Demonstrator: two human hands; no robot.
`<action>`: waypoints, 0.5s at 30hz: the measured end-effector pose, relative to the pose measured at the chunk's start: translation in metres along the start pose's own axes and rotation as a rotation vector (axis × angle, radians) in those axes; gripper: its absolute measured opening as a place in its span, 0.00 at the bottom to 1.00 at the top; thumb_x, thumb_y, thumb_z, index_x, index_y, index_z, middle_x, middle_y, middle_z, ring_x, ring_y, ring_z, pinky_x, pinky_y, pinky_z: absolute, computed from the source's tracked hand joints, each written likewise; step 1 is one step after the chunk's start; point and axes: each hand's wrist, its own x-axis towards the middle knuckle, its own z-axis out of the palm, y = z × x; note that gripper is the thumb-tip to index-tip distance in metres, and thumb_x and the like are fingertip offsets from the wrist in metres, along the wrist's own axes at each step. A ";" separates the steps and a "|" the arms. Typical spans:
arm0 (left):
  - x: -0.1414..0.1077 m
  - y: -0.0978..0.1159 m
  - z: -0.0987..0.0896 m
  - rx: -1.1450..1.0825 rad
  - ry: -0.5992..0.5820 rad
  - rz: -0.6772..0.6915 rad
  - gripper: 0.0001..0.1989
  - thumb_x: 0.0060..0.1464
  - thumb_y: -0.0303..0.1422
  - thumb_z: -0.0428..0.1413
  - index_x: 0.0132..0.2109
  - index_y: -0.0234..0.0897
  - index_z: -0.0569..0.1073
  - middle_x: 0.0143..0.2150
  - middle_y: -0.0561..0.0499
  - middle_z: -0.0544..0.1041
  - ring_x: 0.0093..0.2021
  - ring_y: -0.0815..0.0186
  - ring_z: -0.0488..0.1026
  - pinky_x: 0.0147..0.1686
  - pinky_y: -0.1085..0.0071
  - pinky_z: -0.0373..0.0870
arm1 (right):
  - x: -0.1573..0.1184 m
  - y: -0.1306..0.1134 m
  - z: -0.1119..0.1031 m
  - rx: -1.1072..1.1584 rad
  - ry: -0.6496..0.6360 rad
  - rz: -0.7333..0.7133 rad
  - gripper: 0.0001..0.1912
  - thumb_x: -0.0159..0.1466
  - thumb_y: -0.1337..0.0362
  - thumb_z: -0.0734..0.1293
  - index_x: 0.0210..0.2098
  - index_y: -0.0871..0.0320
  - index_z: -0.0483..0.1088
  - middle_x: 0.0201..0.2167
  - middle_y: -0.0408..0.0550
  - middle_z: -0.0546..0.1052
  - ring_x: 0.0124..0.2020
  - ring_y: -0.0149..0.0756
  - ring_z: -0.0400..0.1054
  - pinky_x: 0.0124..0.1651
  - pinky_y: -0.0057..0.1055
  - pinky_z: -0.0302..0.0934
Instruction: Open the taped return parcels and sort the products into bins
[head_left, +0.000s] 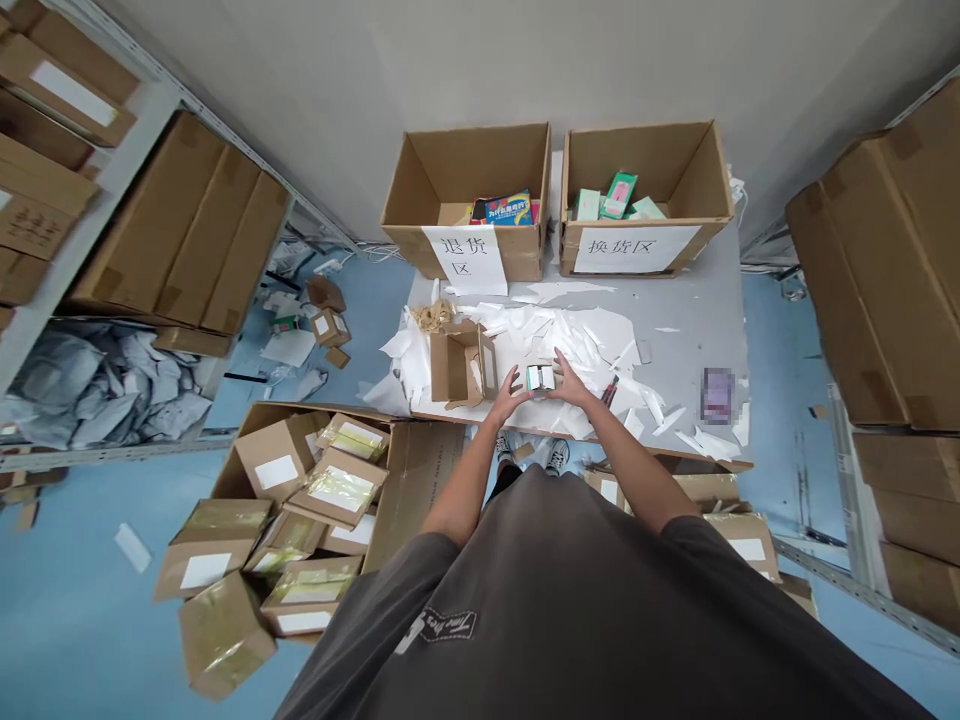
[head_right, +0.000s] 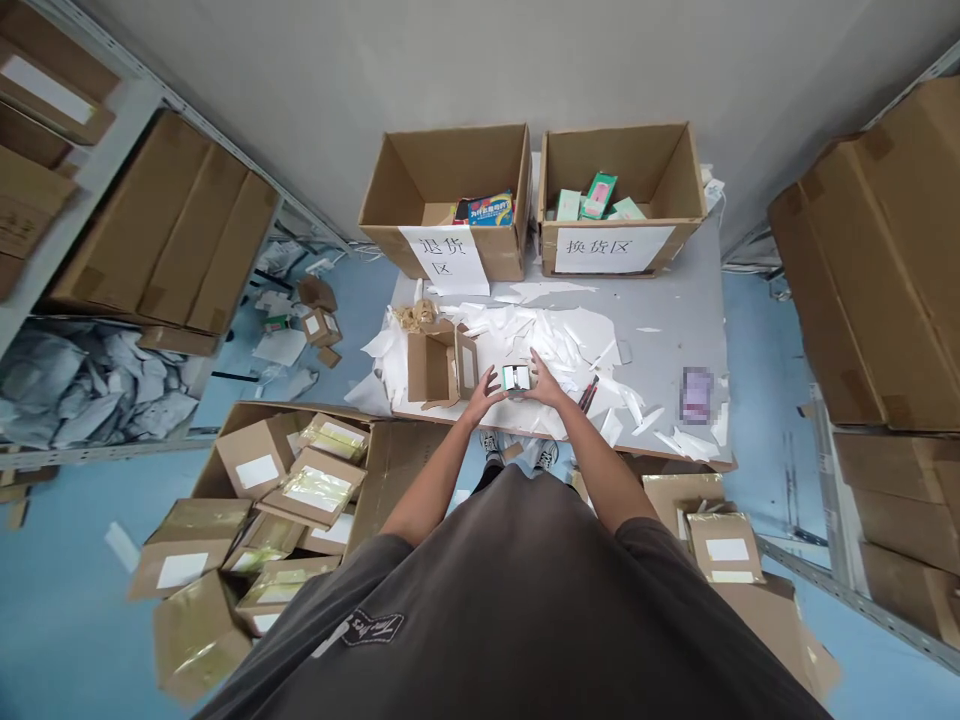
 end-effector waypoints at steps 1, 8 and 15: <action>-0.002 -0.002 -0.003 0.030 -0.013 0.021 0.61 0.52 0.45 0.71 0.83 0.48 0.48 0.83 0.33 0.51 0.76 0.39 0.64 0.69 0.46 0.68 | -0.002 0.004 -0.002 0.022 0.011 0.023 0.78 0.44 0.51 0.86 0.83 0.46 0.43 0.82 0.62 0.52 0.78 0.64 0.56 0.74 0.60 0.59; 0.024 -0.012 0.000 0.181 -0.043 0.206 0.52 0.44 0.36 0.72 0.76 0.39 0.63 0.78 0.34 0.62 0.76 0.41 0.61 0.72 0.46 0.63 | 0.001 0.050 0.012 0.071 -0.005 0.083 0.62 0.44 0.58 0.82 0.75 0.50 0.59 0.75 0.61 0.65 0.74 0.62 0.62 0.72 0.59 0.61; 0.062 0.011 0.011 -0.097 -0.080 0.182 0.54 0.43 0.43 0.75 0.74 0.38 0.65 0.69 0.36 0.73 0.71 0.44 0.67 0.70 0.50 0.66 | 0.035 0.045 0.022 0.143 0.050 0.192 0.54 0.44 0.55 0.82 0.68 0.56 0.66 0.59 0.58 0.80 0.56 0.55 0.76 0.64 0.54 0.70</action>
